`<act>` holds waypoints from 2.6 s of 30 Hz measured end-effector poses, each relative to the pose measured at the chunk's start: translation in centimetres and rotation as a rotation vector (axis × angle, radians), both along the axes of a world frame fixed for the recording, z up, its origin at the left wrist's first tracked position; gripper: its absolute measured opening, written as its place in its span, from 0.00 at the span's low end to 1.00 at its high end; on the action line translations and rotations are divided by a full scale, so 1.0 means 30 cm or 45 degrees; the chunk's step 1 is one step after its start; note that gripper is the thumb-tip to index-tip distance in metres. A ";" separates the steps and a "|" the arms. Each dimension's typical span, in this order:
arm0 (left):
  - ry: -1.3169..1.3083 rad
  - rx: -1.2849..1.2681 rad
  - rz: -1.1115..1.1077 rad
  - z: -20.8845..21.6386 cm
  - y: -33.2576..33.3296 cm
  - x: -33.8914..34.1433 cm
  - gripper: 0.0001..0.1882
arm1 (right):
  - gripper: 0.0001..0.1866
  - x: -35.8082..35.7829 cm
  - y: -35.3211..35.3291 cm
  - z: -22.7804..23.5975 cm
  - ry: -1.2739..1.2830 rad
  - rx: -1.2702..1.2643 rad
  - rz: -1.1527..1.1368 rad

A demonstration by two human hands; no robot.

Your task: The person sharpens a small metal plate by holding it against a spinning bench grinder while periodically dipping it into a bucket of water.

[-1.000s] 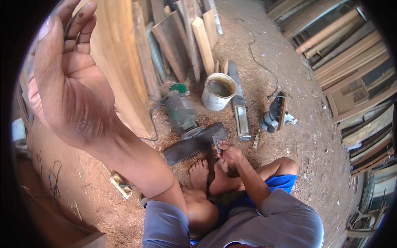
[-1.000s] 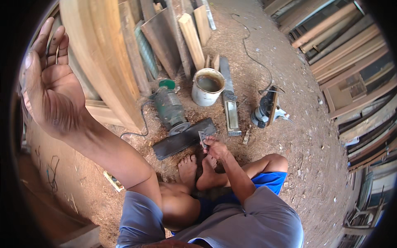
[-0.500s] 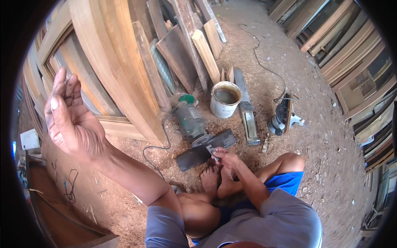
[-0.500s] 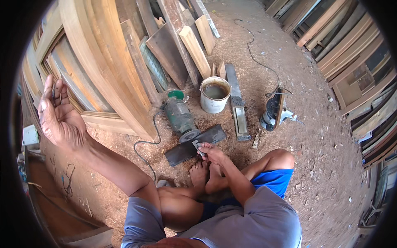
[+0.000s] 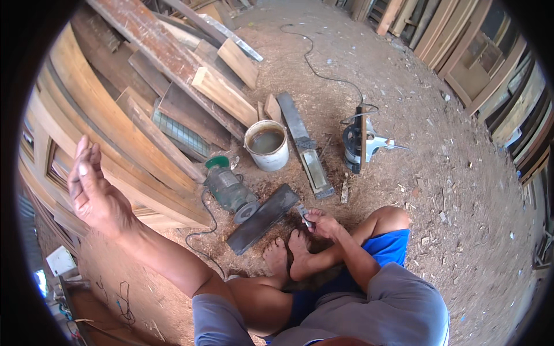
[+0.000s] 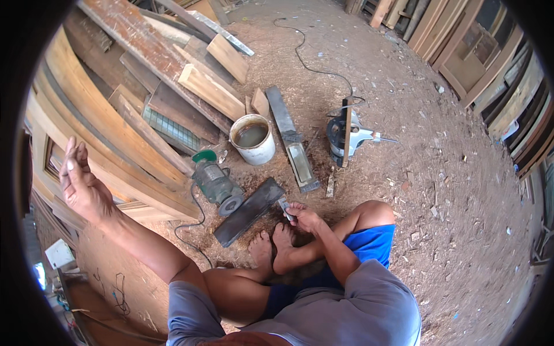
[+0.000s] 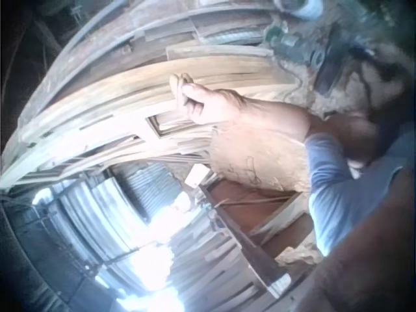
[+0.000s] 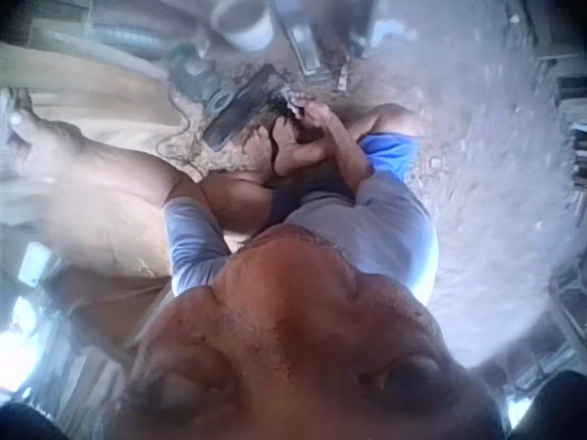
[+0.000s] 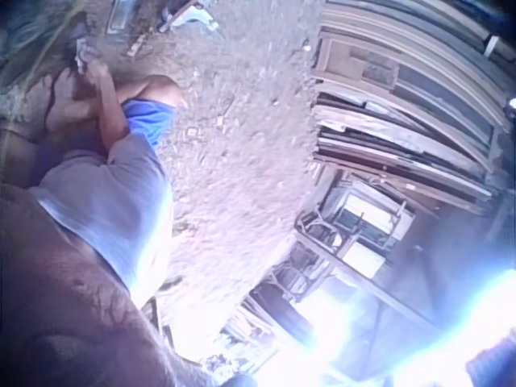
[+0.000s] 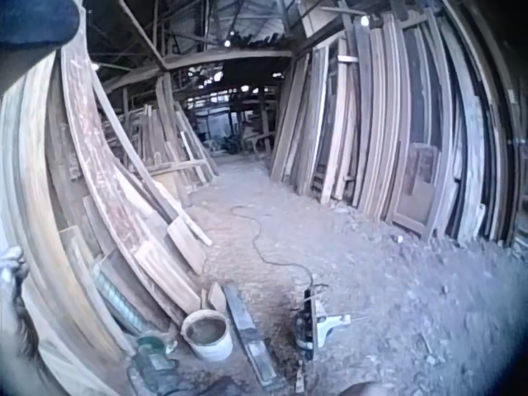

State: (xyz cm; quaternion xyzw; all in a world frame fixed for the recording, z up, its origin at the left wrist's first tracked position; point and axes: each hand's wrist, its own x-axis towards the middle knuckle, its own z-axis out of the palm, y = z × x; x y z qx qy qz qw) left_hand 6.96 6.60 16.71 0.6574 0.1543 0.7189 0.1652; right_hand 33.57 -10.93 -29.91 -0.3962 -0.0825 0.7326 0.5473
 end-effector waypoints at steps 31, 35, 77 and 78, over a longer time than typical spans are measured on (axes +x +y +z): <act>1.466 -0.957 0.152 -0.415 -0.715 0.143 0.17 | 0.06 0.032 -0.037 -0.097 -0.345 -0.017 0.062; 1.534 -0.780 -0.092 -0.406 -0.615 0.042 0.28 | 0.02 0.047 0.003 -0.062 -0.475 -0.025 0.000; 0.820 -1.543 -0.730 -1.058 -0.374 -0.361 0.24 | 0.14 0.167 1.324 0.070 -2.799 0.523 1.027; 0.829 -1.537 -0.703 -1.050 -0.401 -0.377 0.23 | 0.14 0.080 1.294 0.166 -2.773 0.558 1.039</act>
